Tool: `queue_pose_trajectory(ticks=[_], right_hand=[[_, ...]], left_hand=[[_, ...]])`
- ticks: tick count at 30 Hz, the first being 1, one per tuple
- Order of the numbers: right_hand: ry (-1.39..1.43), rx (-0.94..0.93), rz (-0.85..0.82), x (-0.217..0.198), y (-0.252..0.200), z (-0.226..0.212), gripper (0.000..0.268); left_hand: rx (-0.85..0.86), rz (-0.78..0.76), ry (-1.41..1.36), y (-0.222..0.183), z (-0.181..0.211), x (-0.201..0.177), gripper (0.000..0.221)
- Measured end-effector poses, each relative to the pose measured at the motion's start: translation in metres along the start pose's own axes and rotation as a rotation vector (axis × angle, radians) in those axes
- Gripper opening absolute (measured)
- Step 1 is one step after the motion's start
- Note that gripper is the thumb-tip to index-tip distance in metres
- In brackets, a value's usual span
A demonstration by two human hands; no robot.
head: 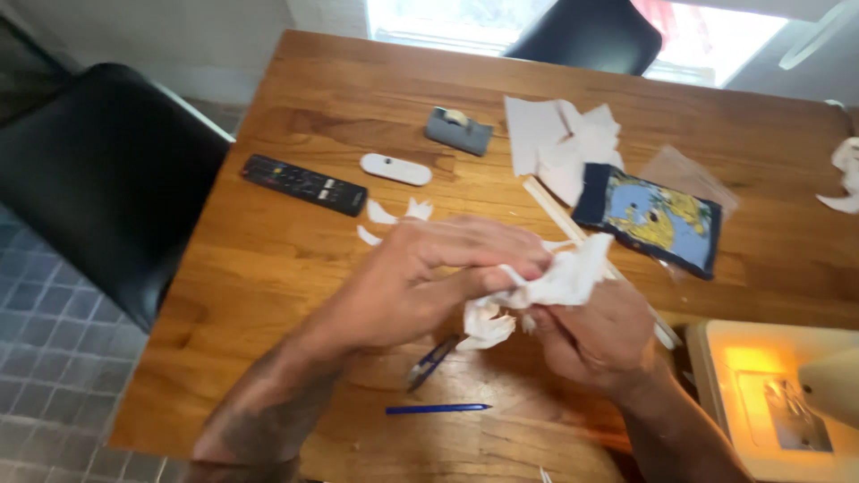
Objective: Cutting and trimming small decorative shapes from white fabric using scissors on a wooden table.
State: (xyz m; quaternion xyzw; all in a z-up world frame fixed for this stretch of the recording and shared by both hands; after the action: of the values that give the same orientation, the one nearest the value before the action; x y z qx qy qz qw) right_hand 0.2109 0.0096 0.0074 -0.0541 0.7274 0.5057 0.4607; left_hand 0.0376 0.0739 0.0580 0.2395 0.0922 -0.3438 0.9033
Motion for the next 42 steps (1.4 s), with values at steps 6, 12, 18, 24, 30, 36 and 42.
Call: queue_pose_trajectory(ticks=[6,12,18,24,30,36,42], right_hand=[[-0.032,0.406,0.090,0.018,-0.020,0.022,0.028],[0.001,0.354,0.175,0.012,-0.010,0.018,0.016],[-0.023,0.339,0.166,0.009,-0.007,0.014,0.019],[0.050,0.376,0.137,0.001,0.000,0.012,0.016],[0.291,0.506,0.192,0.003,0.003,0.005,0.023],[0.227,0.568,0.288,0.025,-0.024,0.007,0.028],[0.199,0.325,0.110,0.006,0.009,0.000,0.024]], left_hand=[[0.072,0.207,-0.019,0.003,-0.014,0.007,0.024],[-0.036,0.386,-0.141,0.001,-0.034,-0.017,0.019],[-0.042,0.323,-0.166,0.000,-0.027,-0.018,0.022],[0.098,0.232,-0.384,0.002,-0.029,-0.008,0.018],[0.205,0.284,-0.301,0.001,-0.020,-0.009,0.012],[0.086,0.398,-0.273,0.002,-0.041,0.007,0.011],[0.080,0.235,-0.290,0.001,-0.023,-0.006,0.013]])
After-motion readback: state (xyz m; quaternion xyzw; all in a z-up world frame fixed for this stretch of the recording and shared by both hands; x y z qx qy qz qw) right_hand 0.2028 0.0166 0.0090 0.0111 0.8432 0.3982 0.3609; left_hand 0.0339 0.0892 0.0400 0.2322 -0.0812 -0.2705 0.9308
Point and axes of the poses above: each hand's wrist, its own y-axis towards the middle knuckle, its own x-axis out of the palm, z = x × y, the point moved 10 cm from there along y, towards the middle knuckle, and after that the axes turned 4 degrees about -z, right-handed, at the moved point
